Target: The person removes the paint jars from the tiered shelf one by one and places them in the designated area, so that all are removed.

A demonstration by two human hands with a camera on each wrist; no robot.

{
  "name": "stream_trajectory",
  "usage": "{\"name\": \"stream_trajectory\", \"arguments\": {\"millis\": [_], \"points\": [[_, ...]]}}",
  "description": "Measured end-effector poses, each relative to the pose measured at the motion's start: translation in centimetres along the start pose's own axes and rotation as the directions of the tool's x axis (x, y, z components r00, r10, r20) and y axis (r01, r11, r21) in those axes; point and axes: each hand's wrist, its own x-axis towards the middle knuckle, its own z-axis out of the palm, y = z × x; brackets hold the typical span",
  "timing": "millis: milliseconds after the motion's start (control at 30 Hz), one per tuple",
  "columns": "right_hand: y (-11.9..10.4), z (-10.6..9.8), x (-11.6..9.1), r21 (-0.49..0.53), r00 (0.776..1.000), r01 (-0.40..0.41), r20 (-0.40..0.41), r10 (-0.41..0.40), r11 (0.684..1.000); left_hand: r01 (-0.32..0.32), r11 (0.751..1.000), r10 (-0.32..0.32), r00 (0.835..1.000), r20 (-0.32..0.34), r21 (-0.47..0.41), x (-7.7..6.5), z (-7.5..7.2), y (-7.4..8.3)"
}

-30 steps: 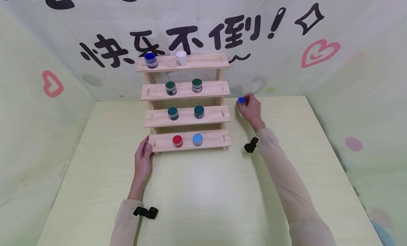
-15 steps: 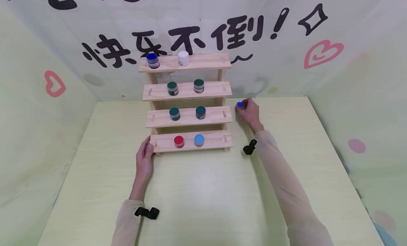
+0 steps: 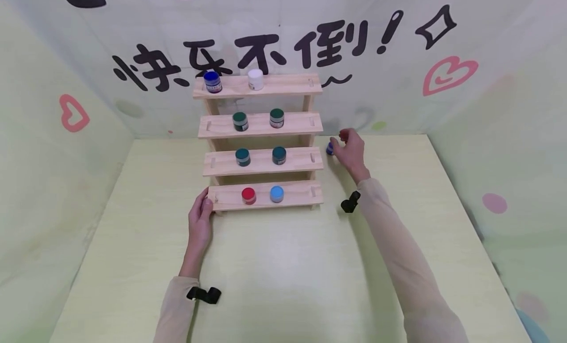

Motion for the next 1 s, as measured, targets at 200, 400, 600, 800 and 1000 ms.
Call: {"name": "stream_trajectory", "arguments": {"millis": [200,400,600,800,1000], "points": [[-1.8,-0.9,1.0,0.03,0.995,0.066,-0.081,-0.063,0.997,0.011,1.0,-0.011,1.0,0.001,-0.002,0.3,-0.1,0.0],[-3.5,-1.5,1.9,0.027,0.98,0.132,-0.156,-0.127,0.991,0.013,1.0,-0.013,1.0,0.012,-0.008,0.2,-0.1,0.1],[-5.3,-2.1,2.6,0.011,0.964,0.182,-0.198,-0.176,0.983,0.011,1.0,-0.01,1.0,0.011,-0.012,0.0,-0.1,0.1],[-7.3,-3.1,3.4,0.019,0.949,0.214,-0.243,-0.203,0.977,0.015,1.0,-0.015,1.0,0.006,-0.008,-0.1,-0.1,0.1],[-8.9,-3.9,4.5,0.034,0.937,0.228,-0.279,-0.21,0.973,0.023,1.0,-0.023,1.0,0.015,-0.009,-0.1,-0.1,0.2]]}}
